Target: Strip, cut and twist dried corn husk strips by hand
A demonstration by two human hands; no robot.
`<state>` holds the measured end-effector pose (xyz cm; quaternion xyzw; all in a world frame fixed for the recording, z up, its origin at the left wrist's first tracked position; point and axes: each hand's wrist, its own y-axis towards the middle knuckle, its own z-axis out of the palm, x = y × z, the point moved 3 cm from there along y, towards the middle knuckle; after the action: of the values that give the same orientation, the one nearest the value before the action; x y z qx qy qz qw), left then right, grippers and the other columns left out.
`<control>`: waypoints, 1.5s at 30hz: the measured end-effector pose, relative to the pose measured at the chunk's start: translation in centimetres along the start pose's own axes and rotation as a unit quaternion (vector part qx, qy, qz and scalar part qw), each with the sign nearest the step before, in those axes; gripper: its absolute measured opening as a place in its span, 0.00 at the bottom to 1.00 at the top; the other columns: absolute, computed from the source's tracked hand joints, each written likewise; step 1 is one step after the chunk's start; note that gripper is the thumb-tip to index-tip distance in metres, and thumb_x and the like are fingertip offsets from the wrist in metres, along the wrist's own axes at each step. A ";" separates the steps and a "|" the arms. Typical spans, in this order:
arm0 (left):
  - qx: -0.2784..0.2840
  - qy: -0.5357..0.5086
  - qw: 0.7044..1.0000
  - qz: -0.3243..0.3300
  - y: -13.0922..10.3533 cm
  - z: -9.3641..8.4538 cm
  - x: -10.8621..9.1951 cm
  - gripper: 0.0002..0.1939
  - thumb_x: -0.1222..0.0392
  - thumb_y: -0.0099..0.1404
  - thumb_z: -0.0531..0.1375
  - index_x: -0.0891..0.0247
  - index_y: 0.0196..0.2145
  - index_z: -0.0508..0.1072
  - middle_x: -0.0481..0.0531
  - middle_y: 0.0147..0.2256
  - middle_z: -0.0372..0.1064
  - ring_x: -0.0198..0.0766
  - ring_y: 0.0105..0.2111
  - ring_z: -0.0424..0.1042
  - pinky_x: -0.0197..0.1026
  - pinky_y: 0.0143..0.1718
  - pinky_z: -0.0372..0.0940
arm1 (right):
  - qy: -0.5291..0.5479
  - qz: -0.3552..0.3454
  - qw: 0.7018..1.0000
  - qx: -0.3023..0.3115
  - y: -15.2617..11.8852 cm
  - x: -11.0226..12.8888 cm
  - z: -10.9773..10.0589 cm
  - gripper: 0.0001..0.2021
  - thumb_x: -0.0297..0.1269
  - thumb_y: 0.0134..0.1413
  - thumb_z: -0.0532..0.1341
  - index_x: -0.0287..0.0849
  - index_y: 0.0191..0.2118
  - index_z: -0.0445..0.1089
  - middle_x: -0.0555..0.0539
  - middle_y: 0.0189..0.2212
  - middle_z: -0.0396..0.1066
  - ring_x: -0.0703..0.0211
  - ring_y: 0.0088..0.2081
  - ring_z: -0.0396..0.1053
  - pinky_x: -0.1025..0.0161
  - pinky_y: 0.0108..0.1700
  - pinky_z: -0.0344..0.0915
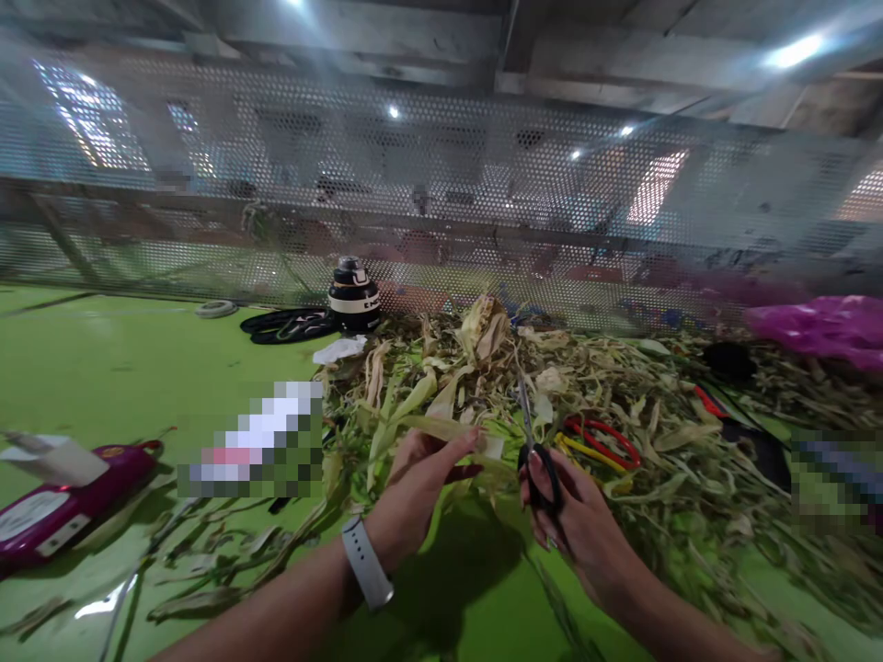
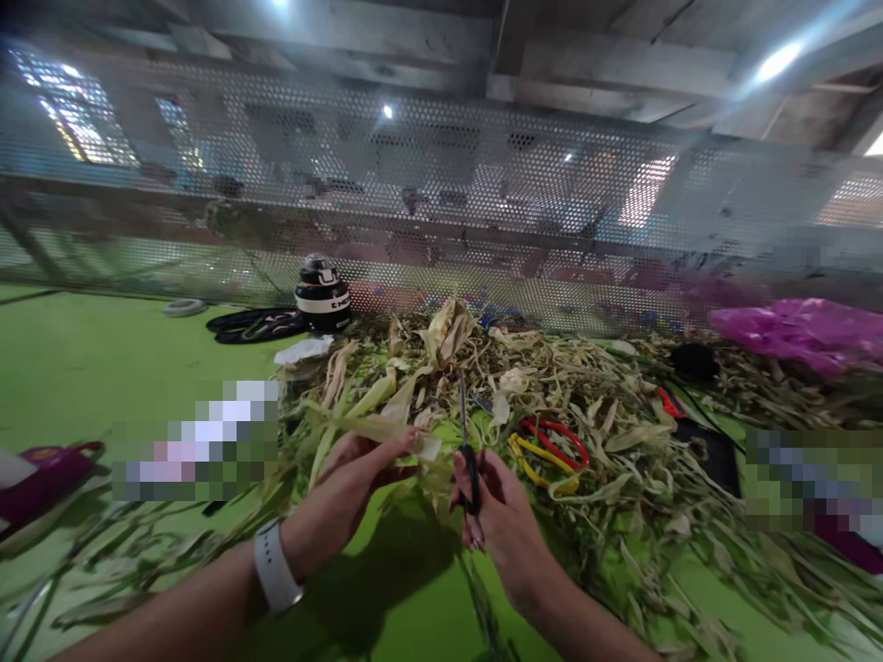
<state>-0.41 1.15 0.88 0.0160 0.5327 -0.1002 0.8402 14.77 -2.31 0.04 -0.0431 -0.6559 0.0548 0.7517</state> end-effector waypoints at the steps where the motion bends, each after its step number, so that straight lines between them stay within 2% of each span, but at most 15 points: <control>1: 0.009 0.006 1.000 -0.008 0.1 0.0 0.0 0.08 0.60 0.52 0.64 0.63 0.32 0.72 0.50 0.32 0.72 0.36 0.32 0.71 0.35 0.31 0.67 | 0.002 -0.008 1.000 -0.002 0.1 0.1 -0.1 0.22 0.56 0.46 0.61 0.40 0.28 0.60 0.56 0.21 0.63 0.78 0.12 0.48 0.74 0.15 0.51; 3: 0.008 0.032 0.999 -0.035 0.4 -0.4 0.0 0.06 0.63 0.51 0.62 0.64 0.30 0.73 0.48 0.26 0.69 0.31 0.25 0.67 0.32 0.25 0.63 | -0.007 -0.017 1.000 -0.002 0.2 0.4 -0.4 0.21 0.56 0.46 0.61 0.40 0.29 0.60 0.56 0.21 0.64 0.77 0.13 0.49 0.74 0.16 0.51; 5: 0.004 0.072 0.996 -0.053 0.6 -0.8 0.0 0.06 0.63 0.53 0.58 0.67 0.27 0.74 0.46 0.19 0.63 0.28 0.18 0.59 0.31 0.19 0.56 | -0.040 -0.010 0.999 0.008 0.4 0.7 -0.5 0.21 0.55 0.45 0.62 0.40 0.28 0.61 0.56 0.20 0.63 0.76 0.14 0.50 0.73 0.17 0.51; 7: 0.013 0.114 0.993 -0.042 0.7 -1.1 -0.2 0.11 0.61 0.55 0.54 0.68 0.25 0.75 0.42 0.14 0.53 0.27 0.15 0.51 0.32 0.17 0.49 | -0.077 0.013 0.997 0.028 0.5 0.8 -0.5 0.22 0.55 0.42 0.64 0.40 0.27 0.60 0.56 0.19 0.62 0.74 0.15 0.51 0.73 0.17 0.50; 10: 0.046 0.174 0.983 -0.028 0.7 -1.0 -0.8 0.15 0.55 0.59 0.52 0.67 0.31 0.74 0.39 0.12 0.45 0.27 0.14 0.44 0.33 0.17 0.42 | -0.119 0.022 0.991 0.054 0.5 1.1 -0.4 0.22 0.53 0.38 0.66 0.40 0.26 0.59 0.56 0.18 0.60 0.72 0.17 0.53 0.72 0.18 0.50; 13: 0.044 0.201 0.978 -0.041 0.6 -0.8 -1.2 0.19 0.48 0.60 0.51 0.65 0.37 0.72 0.38 0.12 0.46 0.28 0.14 0.44 0.33 0.17 0.41 | -0.142 0.000 0.988 0.057 0.6 1.3 -0.5 0.20 0.51 0.39 0.66 0.40 0.26 0.60 0.56 0.19 0.58 0.70 0.20 0.53 0.71 0.20 0.51; 16: 0.032 0.206 0.977 -0.038 0.7 -0.6 -1.4 0.20 0.45 0.61 0.51 0.64 0.37 0.71 0.37 0.11 0.47 0.28 0.13 0.44 0.33 0.16 0.40 | -0.176 0.000 0.981 0.085 0.8 1.6 -1.0 0.17 0.48 0.43 0.64 0.40 0.28 0.60 0.55 0.20 0.58 0.69 0.22 0.54 0.71 0.22 0.50; 20: 0.079 0.214 0.973 -0.033 0.9 -0.8 -1.4 0.21 0.45 0.62 0.50 0.64 0.32 0.73 0.38 0.10 0.45 0.28 0.12 0.43 0.34 0.16 0.40 | -0.305 0.019 0.941 0.143 1.2 2.3 -2.3 0.14 0.44 0.44 0.65 0.39 0.29 0.63 0.55 0.20 0.60 0.68 0.23 0.55 0.71 0.23 0.50; 24: 0.095 0.233 0.967 -0.031 0.9 -1.0 -1.5 0.19 0.49 0.61 0.52 0.65 0.26 0.74 0.39 0.09 0.45 0.27 0.11 0.44 0.35 0.16 0.43 | -0.382 0.008 0.917 0.118 1.8 3.0 -3.4 0.13 0.44 0.43 0.65 0.40 0.28 0.64 0.56 0.18 0.57 0.69 0.21 0.52 0.71 0.21 0.46; 29: 0.072 0.234 0.969 -0.032 0.9 -0.9 -1.6 0.18 0.50 0.61 0.53 0.65 0.25 0.74 0.39 0.09 0.44 0.27 0.12 0.43 0.35 0.15 0.42 | -0.382 0.006 0.916 0.120 2.0 3.4 -3.8 0.15 0.46 0.42 0.65 0.40 0.27 0.63 0.56 0.19 0.57 0.68 0.22 0.53 0.71 0.22 0.48; 34: 0.065 0.262 0.962 -0.044 0.8 -0.7 -1.7 0.19 0.48 0.59 0.54 0.65 0.26 0.75 0.38 0.10 0.41 0.28 0.12 0.42 0.34 0.14 0.40 | -0.383 0.009 0.915 0.129 2.0 3.2 -4.0 0.15 0.47 0.43 0.65 0.40 0.27 0.63 0.55 0.19 0.58 0.68 0.22 0.54 0.70 0.22 0.49; 41: 0.124 0.311 0.939 -0.071 0.4 -0.3 -1.2 0.22 0.45 0.60 0.51 0.65 0.29 0.76 0.37 0.11 0.38 0.27 0.12 0.39 0.34 0.14 0.36 | -0.375 -0.001 0.920 0.115 2.3 3.1 -4.2 0.16 0.47 0.43 0.64 0.40 0.26 0.63 0.56 0.19 0.57 0.68 0.22 0.53 0.70 0.23 0.47; 45: 0.135 0.314 0.937 -0.070 0.4 -0.4 -1.3 0.22 0.45 0.60 0.52 0.65 0.29 0.76 0.37 0.12 0.39 0.27 0.12 0.39 0.33 0.14 0.36 | -0.371 0.004 0.920 0.122 2.3 3.5 -4.1 0.16 0.47 0.43 0.64 0.40 0.26 0.63 0.56 0.18 0.58 0.68 0.22 0.54 0.70 0.23 0.48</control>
<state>-1.19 1.78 1.84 0.1224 0.7508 -0.2199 0.6108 19.26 0.45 2.63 0.0704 -0.8759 0.1495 0.4533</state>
